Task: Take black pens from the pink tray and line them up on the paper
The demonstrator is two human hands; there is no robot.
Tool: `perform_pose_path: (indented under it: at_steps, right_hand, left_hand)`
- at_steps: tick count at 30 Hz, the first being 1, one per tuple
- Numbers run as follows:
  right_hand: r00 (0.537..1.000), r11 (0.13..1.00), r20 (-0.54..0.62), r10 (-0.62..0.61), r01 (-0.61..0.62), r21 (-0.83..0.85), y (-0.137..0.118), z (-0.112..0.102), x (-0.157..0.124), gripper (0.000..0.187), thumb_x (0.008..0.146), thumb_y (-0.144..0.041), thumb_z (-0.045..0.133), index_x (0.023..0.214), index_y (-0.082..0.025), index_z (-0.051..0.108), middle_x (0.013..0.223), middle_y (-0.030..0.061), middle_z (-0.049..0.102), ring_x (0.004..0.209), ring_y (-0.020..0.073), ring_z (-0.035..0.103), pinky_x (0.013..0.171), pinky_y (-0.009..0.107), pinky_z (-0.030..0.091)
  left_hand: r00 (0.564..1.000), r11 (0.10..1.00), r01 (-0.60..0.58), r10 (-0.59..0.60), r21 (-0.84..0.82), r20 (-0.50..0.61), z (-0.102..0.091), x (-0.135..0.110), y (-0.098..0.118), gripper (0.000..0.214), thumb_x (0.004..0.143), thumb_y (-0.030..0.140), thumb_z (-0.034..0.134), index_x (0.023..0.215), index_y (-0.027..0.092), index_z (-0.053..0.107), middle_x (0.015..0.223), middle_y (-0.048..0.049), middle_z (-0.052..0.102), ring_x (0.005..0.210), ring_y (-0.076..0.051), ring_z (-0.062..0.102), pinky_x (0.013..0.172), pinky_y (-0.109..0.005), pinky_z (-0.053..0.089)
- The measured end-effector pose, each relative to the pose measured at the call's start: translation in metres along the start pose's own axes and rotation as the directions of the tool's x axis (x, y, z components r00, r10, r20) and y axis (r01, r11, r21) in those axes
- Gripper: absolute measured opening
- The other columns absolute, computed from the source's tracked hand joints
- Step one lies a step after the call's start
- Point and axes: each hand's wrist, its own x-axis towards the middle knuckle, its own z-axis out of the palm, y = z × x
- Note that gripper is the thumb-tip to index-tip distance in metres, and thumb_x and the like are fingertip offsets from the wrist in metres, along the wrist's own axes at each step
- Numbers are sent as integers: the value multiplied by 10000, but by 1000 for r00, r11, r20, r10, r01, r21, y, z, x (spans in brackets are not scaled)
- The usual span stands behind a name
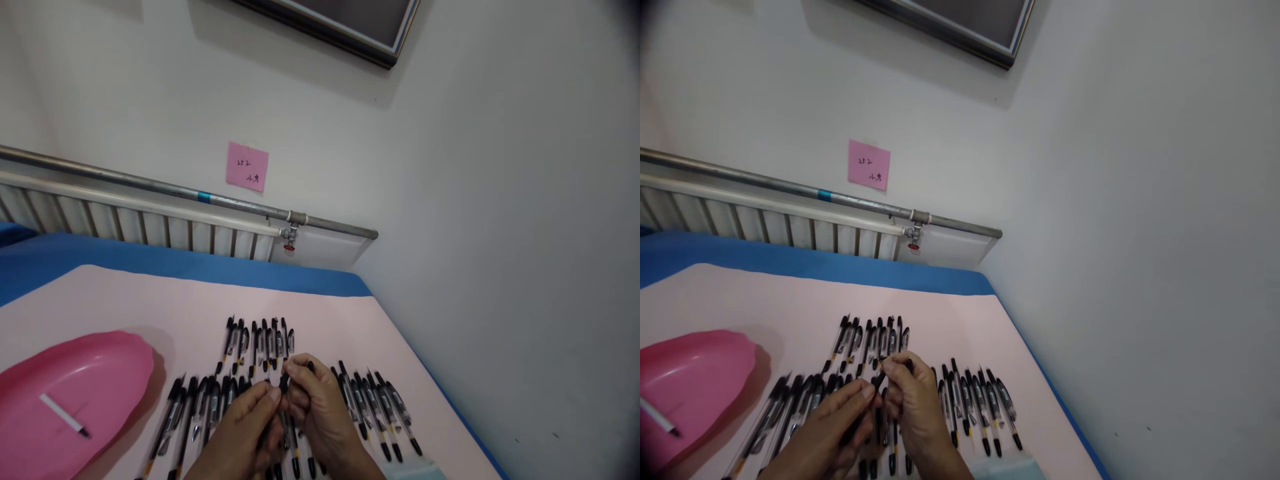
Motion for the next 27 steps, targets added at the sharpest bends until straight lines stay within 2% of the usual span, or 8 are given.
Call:
perform_pose_path:
  at_steps: [4, 9, 11, 14, 17, 19, 22, 27]
  right_hand:
    - [1000, 1000, 15, 16, -15, -21, -2, 0, 0, 274, 629, -334, 712, 785, -163, 564, 480, -88, 391, 356, 15, 196, 323, 158, 158]
    - [999, 999, 20, 27, -27, -30, -2, -1, 2, 284, 601, -344, 736, 663, -174, 517, 394, -124, 248, 341, 9, 145, 325, 142, 126]
    - [998, 999, 53, 46, -45, -16, -2, -1, 2, 283, 593, -346, 737, 694, -160, 551, 415, -113, 288, 353, 8, 154, 324, 141, 131]
    - [998, 998, 33, 50, -49, -36, -2, 1, 1, 302, 619, -365, 717, 789, -156, 581, 437, -99, 335, 353, 14, 176, 319, 143, 136]
    - [1000, 998, -11, 24, -25, -63, -3, 1, 1, 276, 623, -359, 721, 720, -169, 546, 414, -111, 289, 348, 14, 177, 323, 139, 145]
    - [1000, 998, 7, 31, -30, -54, -4, 0, 0, 274, 613, -342, 728, 683, -166, 529, 412, -117, 267, 350, 10, 160, 327, 137, 150]
    - [997, 999, 59, 47, -46, -29, -5, -1, 0, 267, 631, -351, 704, 747, -152, 569, 430, -110, 295, 355, 12, 164, 325, 142, 154]
    - [999, 998, 26, 33, -32, -52, -1, 0, -2, 251, 650, -352, 693, 720, -162, 544, 423, -114, 290, 346, 16, 177, 318, 143, 136]
  left_hand:
    - [1000, 999, -29, 29, 34, 3, -2, 2, 1, 482, 623, 655, 534, 708, 183, 488, 402, 85, 430, 311, -25, 271, 351, -169, 149]
    - [996, 983, -94, 93, 159, 15, -4, 1, 7, 514, 621, 683, 504, 670, 171, 499, 396, 55, 433, 349, -48, 317, 385, -187, 188]
    - [995, 982, -97, 95, 161, 22, -4, 0, 9, 517, 628, 683, 494, 675, 167, 510, 402, 53, 434, 351, -49, 325, 393, -188, 202]
    - [996, 988, -86, 85, 130, 11, -5, 0, 9, 516, 620, 674, 513, 687, 163, 526, 412, 54, 442, 359, -47, 346, 402, -183, 212]
    - [998, 993, -62, 60, 101, 22, -5, 2, 6, 504, 619, 665, 523, 700, 167, 522, 397, 65, 439, 340, -37, 323, 377, -176, 180]
    - [998, 996, -49, 46, 70, 51, -5, 2, 5, 486, 631, 655, 518, 699, 174, 508, 385, 78, 430, 312, -25, 291, 355, -171, 156]
    - [997, 1000, -2, 0, 32, 82, -4, 0, 6, 468, 634, 650, 520, 708, 189, 484, 390, 99, 421, 265, -6, 220, 319, -166, 115]
    - [999, 999, 30, -32, 30, 41, -3, -4, 7, 461, 649, 644, 507, 749, 195, 485, 413, 106, 425, 253, 8, 180, 299, -158, 73]
